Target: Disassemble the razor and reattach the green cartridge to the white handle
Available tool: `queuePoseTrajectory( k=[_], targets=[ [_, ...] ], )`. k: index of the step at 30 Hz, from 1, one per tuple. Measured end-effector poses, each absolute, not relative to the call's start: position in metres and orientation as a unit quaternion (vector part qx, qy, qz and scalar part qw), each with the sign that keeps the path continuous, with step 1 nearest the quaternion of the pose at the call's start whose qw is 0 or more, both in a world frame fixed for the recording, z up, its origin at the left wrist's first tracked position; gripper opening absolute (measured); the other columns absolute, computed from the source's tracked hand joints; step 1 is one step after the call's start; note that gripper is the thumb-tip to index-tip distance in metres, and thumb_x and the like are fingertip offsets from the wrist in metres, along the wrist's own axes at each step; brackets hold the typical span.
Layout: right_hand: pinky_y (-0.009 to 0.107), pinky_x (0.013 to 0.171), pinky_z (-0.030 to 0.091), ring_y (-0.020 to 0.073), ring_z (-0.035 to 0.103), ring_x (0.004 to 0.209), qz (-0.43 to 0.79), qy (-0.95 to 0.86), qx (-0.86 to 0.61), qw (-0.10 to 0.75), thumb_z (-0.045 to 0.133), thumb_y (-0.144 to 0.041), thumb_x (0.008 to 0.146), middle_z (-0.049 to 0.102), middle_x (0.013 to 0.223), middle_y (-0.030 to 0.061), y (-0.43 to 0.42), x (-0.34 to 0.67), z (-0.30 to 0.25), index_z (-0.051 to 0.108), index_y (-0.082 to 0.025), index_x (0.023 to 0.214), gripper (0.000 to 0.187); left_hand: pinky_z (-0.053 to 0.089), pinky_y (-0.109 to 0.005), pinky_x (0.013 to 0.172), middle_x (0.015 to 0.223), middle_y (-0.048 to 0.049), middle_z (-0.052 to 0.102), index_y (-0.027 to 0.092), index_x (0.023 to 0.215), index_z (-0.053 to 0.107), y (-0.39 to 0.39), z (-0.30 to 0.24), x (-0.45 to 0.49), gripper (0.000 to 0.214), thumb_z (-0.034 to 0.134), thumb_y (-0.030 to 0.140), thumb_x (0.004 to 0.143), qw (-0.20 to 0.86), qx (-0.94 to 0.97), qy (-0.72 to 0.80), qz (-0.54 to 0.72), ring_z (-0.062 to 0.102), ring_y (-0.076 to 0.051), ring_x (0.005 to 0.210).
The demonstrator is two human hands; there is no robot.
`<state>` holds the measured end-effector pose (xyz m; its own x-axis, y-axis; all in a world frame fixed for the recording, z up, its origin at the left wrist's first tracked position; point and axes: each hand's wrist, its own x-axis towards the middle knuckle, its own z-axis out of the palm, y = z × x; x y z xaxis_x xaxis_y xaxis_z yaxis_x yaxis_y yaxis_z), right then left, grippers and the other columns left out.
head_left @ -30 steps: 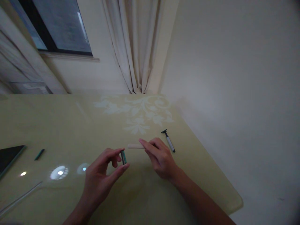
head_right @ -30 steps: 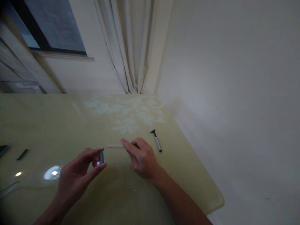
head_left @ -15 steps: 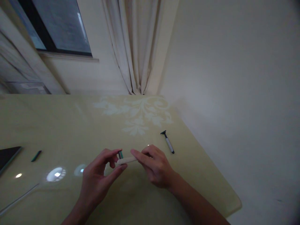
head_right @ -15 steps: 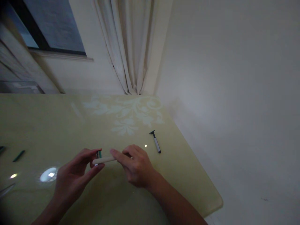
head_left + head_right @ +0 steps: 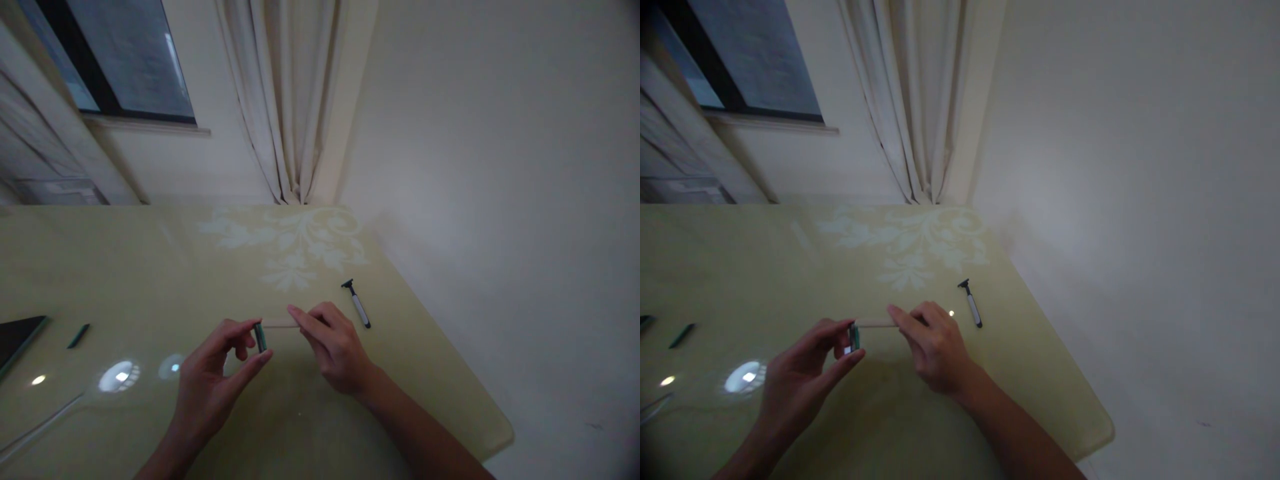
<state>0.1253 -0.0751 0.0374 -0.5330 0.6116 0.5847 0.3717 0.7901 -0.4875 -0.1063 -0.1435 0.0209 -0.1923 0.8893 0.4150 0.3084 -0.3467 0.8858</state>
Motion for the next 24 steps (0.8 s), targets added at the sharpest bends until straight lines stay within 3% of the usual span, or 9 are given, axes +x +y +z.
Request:
queuePoseTrajectory(
  k=[14,24],
  targets=[
    [0.035,0.075,0.050,0.0221,0.056,0.087,0.122,-0.874,-0.284,0.376,0.047,-0.019,0.114,0.063,0.096,0.0086,-0.0751,0.1233,0.0359,0.062,-0.018,0.154,0.043,0.055,-0.030,0.075,0.086,0.0024,0.064,0.030,0.125,0.074,-0.1443,0.0186,-0.1083,0.035,0.083,0.025,0.092,0.241,0.604,0.524,0.550,0.064,-0.016,0.075],
    [0.034,0.079,0.053,0.0207,0.059,0.090,0.173,-0.864,-0.274,0.386,0.050,-0.021,0.115,0.066,0.098,0.0071,-0.0682,0.1250,0.0293,0.062,-0.026,0.154,0.042,0.054,-0.029,0.075,0.086,0.0030,0.065,0.030,0.125,0.075,-0.1382,0.0165,-0.1113,0.034,0.083,0.029,0.092,0.245,0.610,0.527,0.538,0.065,-0.015,0.074]
  ],
)
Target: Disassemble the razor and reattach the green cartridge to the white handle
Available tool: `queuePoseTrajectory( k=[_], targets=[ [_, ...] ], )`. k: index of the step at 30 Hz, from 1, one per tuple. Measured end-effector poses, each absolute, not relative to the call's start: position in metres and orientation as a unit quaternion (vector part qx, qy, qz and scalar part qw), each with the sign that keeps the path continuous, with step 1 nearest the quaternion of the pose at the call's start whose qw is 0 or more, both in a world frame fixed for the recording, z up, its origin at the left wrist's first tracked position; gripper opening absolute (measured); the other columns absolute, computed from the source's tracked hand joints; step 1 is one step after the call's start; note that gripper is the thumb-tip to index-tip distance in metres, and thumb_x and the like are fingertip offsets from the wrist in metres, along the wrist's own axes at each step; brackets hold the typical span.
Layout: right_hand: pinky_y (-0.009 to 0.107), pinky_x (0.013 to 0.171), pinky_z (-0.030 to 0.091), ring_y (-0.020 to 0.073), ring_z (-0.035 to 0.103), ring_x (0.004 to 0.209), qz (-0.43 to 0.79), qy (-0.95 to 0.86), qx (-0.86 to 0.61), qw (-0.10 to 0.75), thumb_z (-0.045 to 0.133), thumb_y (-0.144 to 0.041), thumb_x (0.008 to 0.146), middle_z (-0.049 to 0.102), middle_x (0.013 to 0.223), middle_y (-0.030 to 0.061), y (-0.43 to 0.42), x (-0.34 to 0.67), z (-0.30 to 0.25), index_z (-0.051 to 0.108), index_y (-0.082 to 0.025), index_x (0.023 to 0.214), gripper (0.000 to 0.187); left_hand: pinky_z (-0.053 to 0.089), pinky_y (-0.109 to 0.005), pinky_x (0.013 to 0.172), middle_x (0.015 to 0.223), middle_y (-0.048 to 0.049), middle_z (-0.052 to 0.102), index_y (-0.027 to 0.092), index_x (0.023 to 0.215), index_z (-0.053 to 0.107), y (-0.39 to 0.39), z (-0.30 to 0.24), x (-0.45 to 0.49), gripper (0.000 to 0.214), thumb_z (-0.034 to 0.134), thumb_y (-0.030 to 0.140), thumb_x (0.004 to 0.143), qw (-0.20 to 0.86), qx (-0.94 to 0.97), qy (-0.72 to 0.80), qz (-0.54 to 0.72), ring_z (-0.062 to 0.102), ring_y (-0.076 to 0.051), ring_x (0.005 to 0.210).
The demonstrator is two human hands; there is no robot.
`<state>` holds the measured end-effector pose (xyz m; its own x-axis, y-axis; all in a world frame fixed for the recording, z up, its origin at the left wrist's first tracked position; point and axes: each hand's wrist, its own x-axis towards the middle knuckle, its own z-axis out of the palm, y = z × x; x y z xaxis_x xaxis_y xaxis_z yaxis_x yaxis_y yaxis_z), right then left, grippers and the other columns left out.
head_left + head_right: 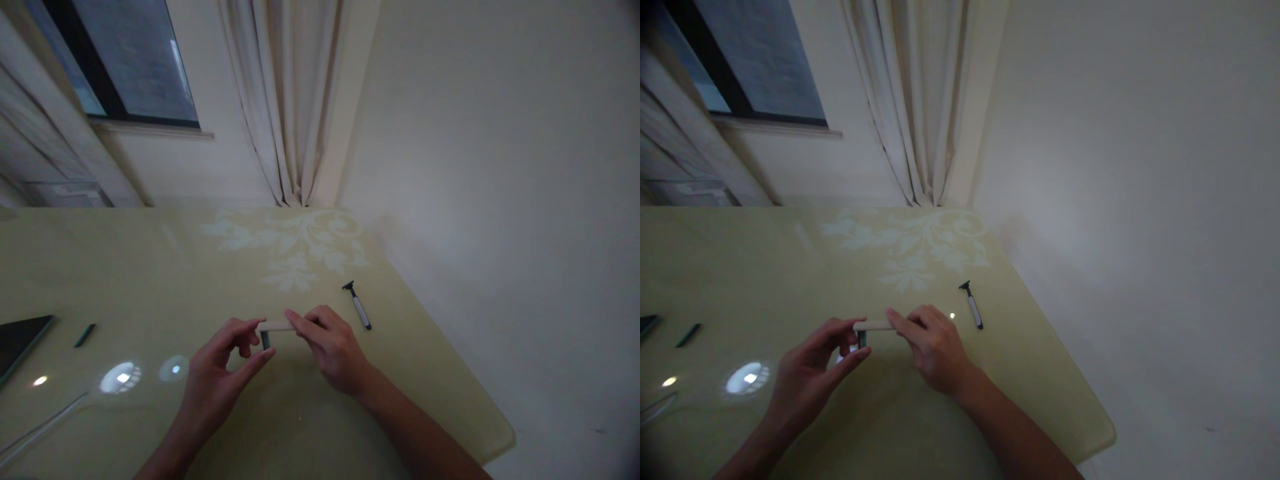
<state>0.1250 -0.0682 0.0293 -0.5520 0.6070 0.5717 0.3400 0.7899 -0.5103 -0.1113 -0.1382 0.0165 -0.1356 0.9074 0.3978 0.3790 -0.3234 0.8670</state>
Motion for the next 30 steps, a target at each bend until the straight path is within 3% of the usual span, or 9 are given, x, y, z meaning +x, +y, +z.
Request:
queuePoseTrajectory(
  k=[8,15,30],
  targets=[
    [0.030,0.082,0.052,0.0177,0.062,0.091,0.307,-0.835,-0.270,0.369,0.057,-0.028,0.113,0.064,0.099,0.0046,-0.0663,0.1278,0.0347,0.065,-0.029,0.151,0.039,0.055,-0.029,0.076,0.089,0.0016,0.065,0.029,0.125,0.074,-0.1374,0.0132,-0.1125,0.034,0.083,0.027,0.092,0.252,0.607,0.522,0.544,0.065,-0.016,0.077],
    [0.029,0.078,0.051,0.0167,0.061,0.086,0.303,-0.822,-0.286,0.388,0.059,-0.029,0.113,0.064,0.097,0.0039,-0.0635,0.1282,0.0323,0.071,-0.029,0.145,0.035,0.055,-0.028,0.069,0.084,0.0020,0.066,0.028,0.118,0.078,-0.1360,0.0175,-0.1096,0.031,0.085,0.028,0.088,0.244,0.605,0.524,0.547,0.065,-0.015,0.071],
    [0.029,0.077,0.051,0.0168,0.062,0.086,0.312,-0.814,-0.280,0.402,0.063,-0.031,0.111,0.065,0.097,0.0043,-0.0641,0.1277,0.0342,0.074,-0.028,0.141,0.033,0.055,-0.029,0.074,0.089,0.0009,0.066,0.029,0.123,0.077,-0.1374,0.0148,-0.1101,0.034,0.085,0.026,0.090,0.265,0.589,0.514,0.565,0.064,-0.015,0.074]
  ],
)
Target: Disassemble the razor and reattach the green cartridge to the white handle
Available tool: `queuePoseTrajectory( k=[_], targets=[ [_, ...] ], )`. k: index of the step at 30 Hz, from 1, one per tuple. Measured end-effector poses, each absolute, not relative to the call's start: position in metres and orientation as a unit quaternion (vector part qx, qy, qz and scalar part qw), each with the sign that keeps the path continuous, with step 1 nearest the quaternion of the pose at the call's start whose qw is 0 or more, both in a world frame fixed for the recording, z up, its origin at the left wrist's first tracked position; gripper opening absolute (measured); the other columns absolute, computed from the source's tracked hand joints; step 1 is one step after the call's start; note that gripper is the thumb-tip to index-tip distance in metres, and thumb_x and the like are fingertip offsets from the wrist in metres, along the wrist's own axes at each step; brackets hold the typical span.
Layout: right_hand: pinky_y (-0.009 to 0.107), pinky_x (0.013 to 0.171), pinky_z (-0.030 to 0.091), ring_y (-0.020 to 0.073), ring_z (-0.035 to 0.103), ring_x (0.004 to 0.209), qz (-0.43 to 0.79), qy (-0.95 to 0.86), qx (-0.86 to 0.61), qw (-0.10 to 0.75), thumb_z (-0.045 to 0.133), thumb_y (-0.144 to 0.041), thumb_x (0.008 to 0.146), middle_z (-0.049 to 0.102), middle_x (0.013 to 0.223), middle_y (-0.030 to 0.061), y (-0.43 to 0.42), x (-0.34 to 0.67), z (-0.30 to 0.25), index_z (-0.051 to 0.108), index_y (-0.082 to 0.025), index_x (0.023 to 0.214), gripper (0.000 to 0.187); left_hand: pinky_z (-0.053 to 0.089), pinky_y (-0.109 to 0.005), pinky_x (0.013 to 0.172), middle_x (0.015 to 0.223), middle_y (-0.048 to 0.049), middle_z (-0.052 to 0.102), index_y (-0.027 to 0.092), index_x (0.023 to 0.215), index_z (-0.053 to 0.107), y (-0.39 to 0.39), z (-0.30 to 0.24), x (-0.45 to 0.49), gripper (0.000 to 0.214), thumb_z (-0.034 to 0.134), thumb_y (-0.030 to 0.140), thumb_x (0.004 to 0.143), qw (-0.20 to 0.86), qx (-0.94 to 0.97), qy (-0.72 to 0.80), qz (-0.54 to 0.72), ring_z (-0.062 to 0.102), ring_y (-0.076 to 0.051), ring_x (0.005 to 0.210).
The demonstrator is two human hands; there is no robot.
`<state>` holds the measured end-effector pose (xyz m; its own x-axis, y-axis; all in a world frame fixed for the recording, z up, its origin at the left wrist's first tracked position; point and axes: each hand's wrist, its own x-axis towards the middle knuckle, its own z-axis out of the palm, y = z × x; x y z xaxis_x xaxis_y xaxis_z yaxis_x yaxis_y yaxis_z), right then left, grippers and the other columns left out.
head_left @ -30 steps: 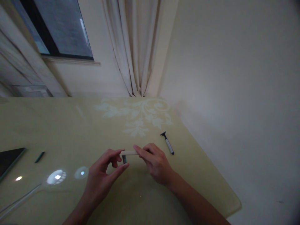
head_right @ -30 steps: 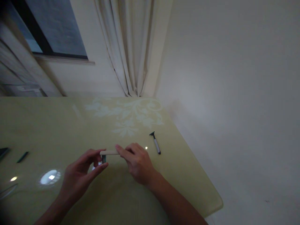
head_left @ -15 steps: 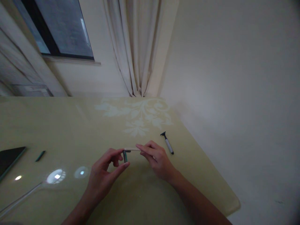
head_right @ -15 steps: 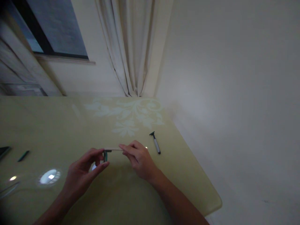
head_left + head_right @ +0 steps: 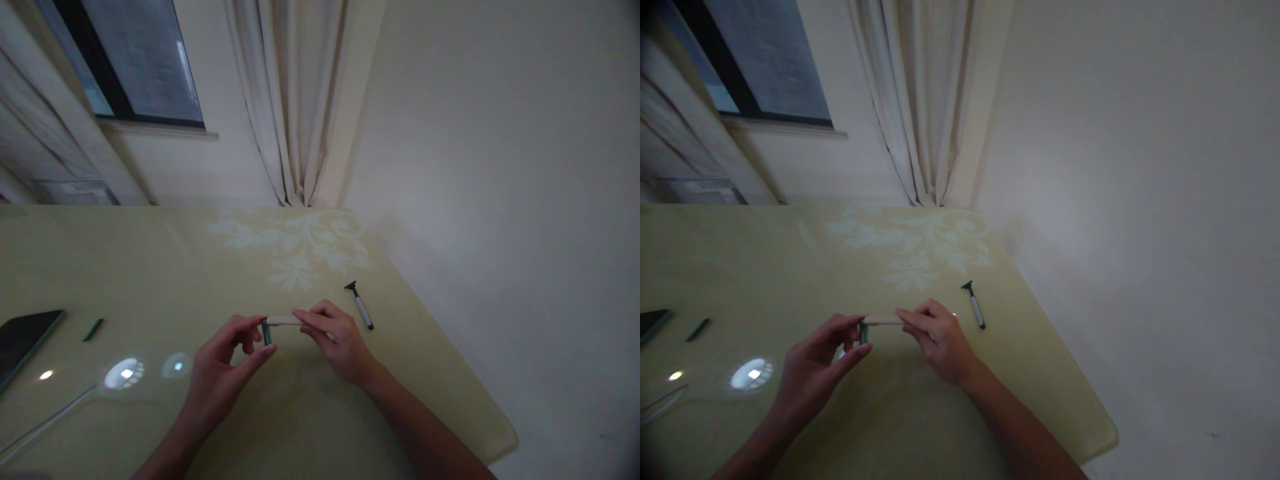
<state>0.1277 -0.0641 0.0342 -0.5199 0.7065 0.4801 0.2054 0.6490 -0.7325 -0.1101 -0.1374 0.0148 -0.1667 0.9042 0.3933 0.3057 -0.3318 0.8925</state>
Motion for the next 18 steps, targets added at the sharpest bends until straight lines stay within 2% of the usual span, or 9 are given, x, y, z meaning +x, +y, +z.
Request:
queuePoseTrajectory(
  k=[6,18],
  targets=[
    [0.029,0.075,0.051,0.0166,0.062,0.084,0.326,-0.820,-0.256,0.394,0.064,-0.034,0.110,0.066,0.097,0.0047,-0.0619,0.1296,0.0343,0.076,-0.028,0.139,0.032,0.055,-0.029,0.075,0.089,0.0011,0.066,0.029,0.121,0.078,-0.1361,0.0160,-0.1093,0.033,0.085,0.025,0.089,0.272,0.576,0.512,0.577,0.064,-0.015,0.075],
    [0.030,0.076,0.051,0.0176,0.062,0.086,0.306,-0.817,-0.277,0.404,0.066,-0.028,0.109,0.066,0.098,0.0053,-0.0629,0.1285,0.0330,0.076,-0.027,0.138,0.031,0.054,-0.027,0.073,0.086,0.0023,0.066,0.028,0.120,0.079,-0.1338,0.0136,-0.1100,0.033,0.086,0.026,0.088,0.270,0.567,0.509,0.588,0.063,-0.014,0.073]
  ],
)
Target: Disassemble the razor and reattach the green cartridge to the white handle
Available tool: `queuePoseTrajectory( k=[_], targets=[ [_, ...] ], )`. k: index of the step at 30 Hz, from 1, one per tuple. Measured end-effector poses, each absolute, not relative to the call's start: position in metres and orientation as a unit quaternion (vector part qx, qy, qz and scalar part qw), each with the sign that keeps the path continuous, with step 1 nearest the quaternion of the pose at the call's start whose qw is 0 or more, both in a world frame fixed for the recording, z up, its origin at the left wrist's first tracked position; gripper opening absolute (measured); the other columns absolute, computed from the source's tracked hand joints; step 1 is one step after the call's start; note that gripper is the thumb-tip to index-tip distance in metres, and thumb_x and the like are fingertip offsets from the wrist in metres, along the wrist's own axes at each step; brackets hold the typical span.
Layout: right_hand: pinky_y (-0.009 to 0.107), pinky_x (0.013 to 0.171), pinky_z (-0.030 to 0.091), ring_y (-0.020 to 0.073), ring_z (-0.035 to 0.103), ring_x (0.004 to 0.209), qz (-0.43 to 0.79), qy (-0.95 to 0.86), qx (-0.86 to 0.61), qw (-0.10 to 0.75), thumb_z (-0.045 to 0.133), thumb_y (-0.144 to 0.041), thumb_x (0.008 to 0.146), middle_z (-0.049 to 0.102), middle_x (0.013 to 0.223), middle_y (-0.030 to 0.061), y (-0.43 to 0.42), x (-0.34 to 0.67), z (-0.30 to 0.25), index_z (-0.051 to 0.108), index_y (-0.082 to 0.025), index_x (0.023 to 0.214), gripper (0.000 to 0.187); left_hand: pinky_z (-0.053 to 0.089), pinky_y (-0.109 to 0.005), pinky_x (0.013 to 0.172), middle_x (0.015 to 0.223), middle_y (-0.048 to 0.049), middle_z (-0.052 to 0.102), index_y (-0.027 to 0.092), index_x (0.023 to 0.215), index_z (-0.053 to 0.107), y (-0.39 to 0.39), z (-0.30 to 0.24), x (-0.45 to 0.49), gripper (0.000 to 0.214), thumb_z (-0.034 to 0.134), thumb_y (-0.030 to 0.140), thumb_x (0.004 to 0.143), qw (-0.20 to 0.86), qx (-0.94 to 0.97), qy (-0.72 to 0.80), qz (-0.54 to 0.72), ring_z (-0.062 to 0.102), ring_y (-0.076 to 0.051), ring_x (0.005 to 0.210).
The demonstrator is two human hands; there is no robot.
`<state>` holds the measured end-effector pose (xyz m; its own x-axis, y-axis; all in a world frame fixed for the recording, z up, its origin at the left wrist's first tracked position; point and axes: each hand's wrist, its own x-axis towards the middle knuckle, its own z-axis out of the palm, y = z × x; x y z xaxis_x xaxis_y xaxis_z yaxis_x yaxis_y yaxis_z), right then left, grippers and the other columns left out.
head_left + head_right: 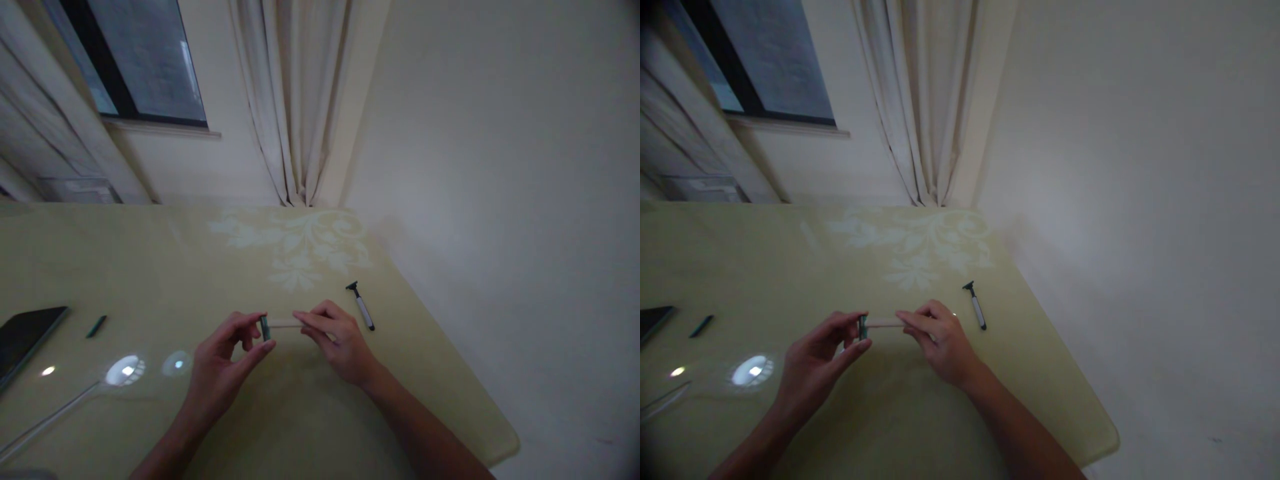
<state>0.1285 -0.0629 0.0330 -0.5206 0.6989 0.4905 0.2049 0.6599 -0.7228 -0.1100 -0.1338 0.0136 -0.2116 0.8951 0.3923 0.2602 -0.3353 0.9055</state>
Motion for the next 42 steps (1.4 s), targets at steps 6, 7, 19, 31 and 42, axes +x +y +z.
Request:
queuePoseTrajectory(
  k=[6,7,19,31,42],
  targets=[
    [0.029,0.074,0.050,0.0175,0.062,0.085,0.312,-0.823,-0.255,0.401,0.066,-0.028,0.109,0.065,0.097,0.0051,-0.063,0.128,0.033,0.076,-0.028,0.139,0.032,0.053,-0.027,0.074,0.089,0.0019,0.065,0.030,0.122,0.077,-0.133,0.012,-0.110,0.033,0.085,0.026,0.090,0.274,0.571,0.507,0.585,0.062,-0.014,0.075],
    [0.029,0.074,0.050,0.0176,0.061,0.085,0.308,-0.824,-0.257,0.401,0.065,-0.027,0.109,0.065,0.097,0.0052,-0.063,0.128,0.033,0.076,-0.028,0.139,0.032,0.053,-0.027,0.074,0.089,0.0021,0.065,0.030,0.123,0.077,-0.133,0.012,-0.111,0.033,0.085,0.026,0.090,0.274,0.571,0.506,0.585,0.062,-0.014,0.075],
    [0.030,0.075,0.051,0.0176,0.062,0.086,0.297,-0.809,-0.267,0.430,0.066,-0.026,0.109,0.066,0.096,0.0048,-0.065,0.126,0.032,0.076,-0.029,0.139,0.032,0.053,-0.028,0.073,0.085,0.0029,0.062,0.030,0.123,0.075,-0.138,0.011,-0.108,0.034,0.085,0.026,0.091,0.240,0.598,0.501,0.578,0.063,-0.015,0.075],
    [0.030,0.077,0.052,0.0174,0.063,0.086,0.316,-0.797,-0.277,0.434,0.068,-0.028,0.107,0.066,0.098,0.0045,-0.063,0.127,0.031,0.077,-0.030,0.137,0.031,0.054,-0.025,0.068,0.083,0.0037,0.066,0.030,0.122,0.076,-0.139,0.021,-0.105,0.034,0.085,0.025,0.089,0.200,0.625,0.505,0.561,0.065,-0.014,0.070],
    [0.029,0.076,0.053,0.0175,0.063,0.086,0.292,-0.814,-0.276,0.420,0.065,-0.029,0.109,0.067,0.098,0.0050,-0.062,0.128,0.031,0.075,-0.031,0.140,0.032,0.054,-0.025,0.067,0.080,0.0039,0.067,0.029,0.117,0.077,-0.139,0.028,-0.101,0.030,0.086,0.026,0.088,0.185,0.632,0.509,0.555,0.065,-0.014,0.067]
  ],
)
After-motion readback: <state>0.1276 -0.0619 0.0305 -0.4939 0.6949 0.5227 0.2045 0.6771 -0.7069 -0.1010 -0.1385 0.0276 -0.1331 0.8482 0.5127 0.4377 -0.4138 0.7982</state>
